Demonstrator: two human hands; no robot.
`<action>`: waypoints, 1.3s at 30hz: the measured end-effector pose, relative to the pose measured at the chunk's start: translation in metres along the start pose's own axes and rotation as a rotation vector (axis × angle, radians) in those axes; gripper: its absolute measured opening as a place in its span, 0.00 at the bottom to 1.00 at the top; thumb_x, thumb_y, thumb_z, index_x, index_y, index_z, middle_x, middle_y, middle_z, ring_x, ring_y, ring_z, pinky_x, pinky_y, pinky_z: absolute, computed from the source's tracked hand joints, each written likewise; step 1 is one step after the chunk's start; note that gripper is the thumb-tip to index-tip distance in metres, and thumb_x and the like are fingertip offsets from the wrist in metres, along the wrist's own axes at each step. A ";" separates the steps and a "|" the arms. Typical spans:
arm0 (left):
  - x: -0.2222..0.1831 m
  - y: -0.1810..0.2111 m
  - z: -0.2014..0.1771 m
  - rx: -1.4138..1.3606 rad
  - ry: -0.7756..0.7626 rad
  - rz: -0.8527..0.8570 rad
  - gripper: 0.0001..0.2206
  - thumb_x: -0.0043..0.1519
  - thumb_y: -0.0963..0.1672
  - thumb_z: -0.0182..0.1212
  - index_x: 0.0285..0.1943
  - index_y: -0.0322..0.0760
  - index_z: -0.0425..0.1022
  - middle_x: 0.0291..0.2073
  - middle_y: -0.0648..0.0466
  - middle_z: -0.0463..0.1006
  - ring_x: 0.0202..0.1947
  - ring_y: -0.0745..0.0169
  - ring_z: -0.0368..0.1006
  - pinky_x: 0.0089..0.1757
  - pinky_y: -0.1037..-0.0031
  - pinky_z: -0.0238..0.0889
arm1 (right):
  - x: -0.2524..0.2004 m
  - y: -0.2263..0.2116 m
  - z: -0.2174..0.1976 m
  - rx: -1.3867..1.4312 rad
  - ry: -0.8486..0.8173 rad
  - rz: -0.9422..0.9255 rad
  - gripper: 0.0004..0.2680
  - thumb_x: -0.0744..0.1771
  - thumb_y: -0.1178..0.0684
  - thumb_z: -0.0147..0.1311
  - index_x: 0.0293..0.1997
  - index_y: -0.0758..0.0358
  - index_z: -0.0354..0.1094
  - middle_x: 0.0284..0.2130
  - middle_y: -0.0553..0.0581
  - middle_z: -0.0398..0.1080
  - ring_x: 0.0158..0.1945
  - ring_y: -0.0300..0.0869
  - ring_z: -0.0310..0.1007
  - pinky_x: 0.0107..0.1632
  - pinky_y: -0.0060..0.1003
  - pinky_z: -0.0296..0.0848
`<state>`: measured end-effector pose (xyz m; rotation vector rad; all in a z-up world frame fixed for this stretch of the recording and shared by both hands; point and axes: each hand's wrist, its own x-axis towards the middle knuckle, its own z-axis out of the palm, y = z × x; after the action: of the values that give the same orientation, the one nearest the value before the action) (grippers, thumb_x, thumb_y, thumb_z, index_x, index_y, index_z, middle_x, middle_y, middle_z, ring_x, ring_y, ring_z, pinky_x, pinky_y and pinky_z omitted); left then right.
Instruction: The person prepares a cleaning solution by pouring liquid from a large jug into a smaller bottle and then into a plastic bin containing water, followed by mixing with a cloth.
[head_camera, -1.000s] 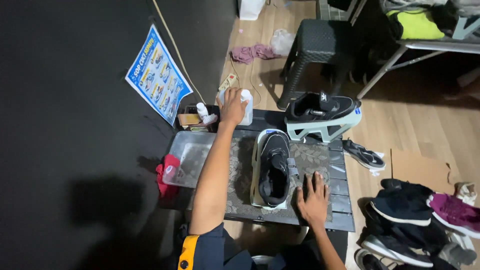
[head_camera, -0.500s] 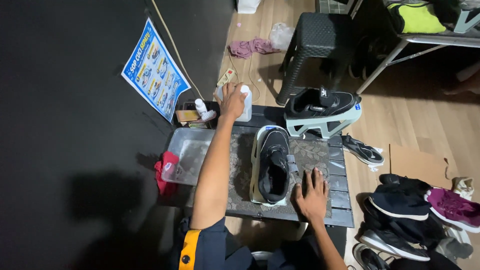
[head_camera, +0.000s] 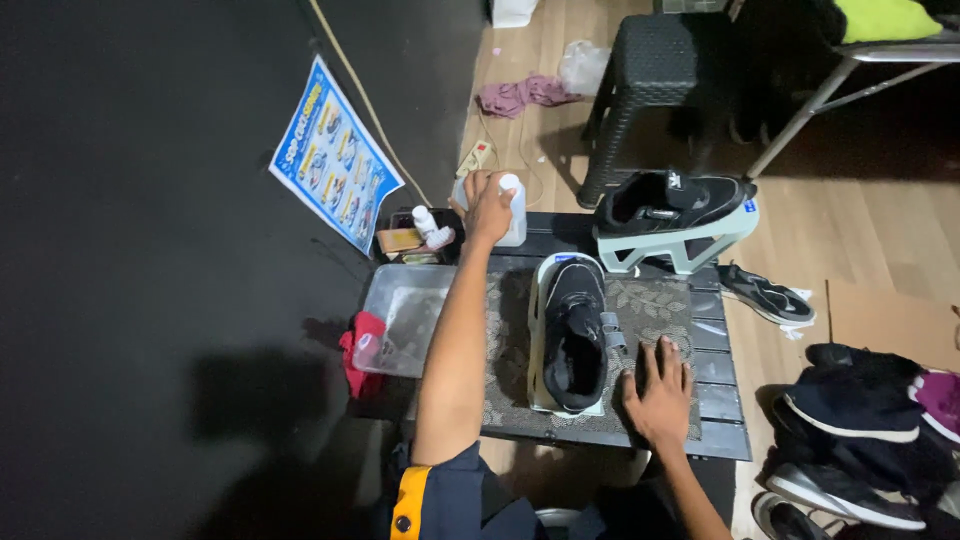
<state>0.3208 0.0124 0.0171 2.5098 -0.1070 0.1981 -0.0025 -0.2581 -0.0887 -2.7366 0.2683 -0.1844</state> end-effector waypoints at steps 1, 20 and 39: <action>0.003 0.003 0.001 -0.008 -0.006 -0.004 0.12 0.67 0.47 0.52 0.59 0.49 0.70 0.64 0.53 0.60 0.74 0.53 0.41 0.62 0.22 0.29 | 0.003 0.002 0.000 -0.009 -0.005 0.003 0.28 0.69 0.31 0.27 0.75 0.54 0.51 0.77 0.60 0.44 0.80 0.52 0.36 0.76 0.53 0.36; -0.004 0.005 -0.005 -0.059 -0.005 0.021 0.16 0.69 0.52 0.46 0.61 0.50 0.71 0.63 0.57 0.61 0.70 0.55 0.42 0.57 0.21 0.33 | -0.002 -0.007 -0.009 0.030 0.019 -0.022 0.26 0.69 0.35 0.33 0.73 0.59 0.55 0.76 0.62 0.45 0.79 0.54 0.39 0.75 0.56 0.36; -0.007 0.011 -0.002 -0.095 0.254 0.033 0.25 0.49 0.55 0.78 0.46 0.51 0.65 0.47 0.56 0.69 0.58 0.51 0.60 0.49 0.37 0.57 | 0.002 -0.009 -0.008 0.030 -0.002 0.003 0.28 0.69 0.33 0.29 0.74 0.59 0.54 0.76 0.61 0.45 0.79 0.53 0.38 0.75 0.57 0.36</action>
<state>0.3119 0.0050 0.0242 2.3673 -0.0533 0.5101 -0.0006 -0.2535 -0.0778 -2.7061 0.2663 -0.1831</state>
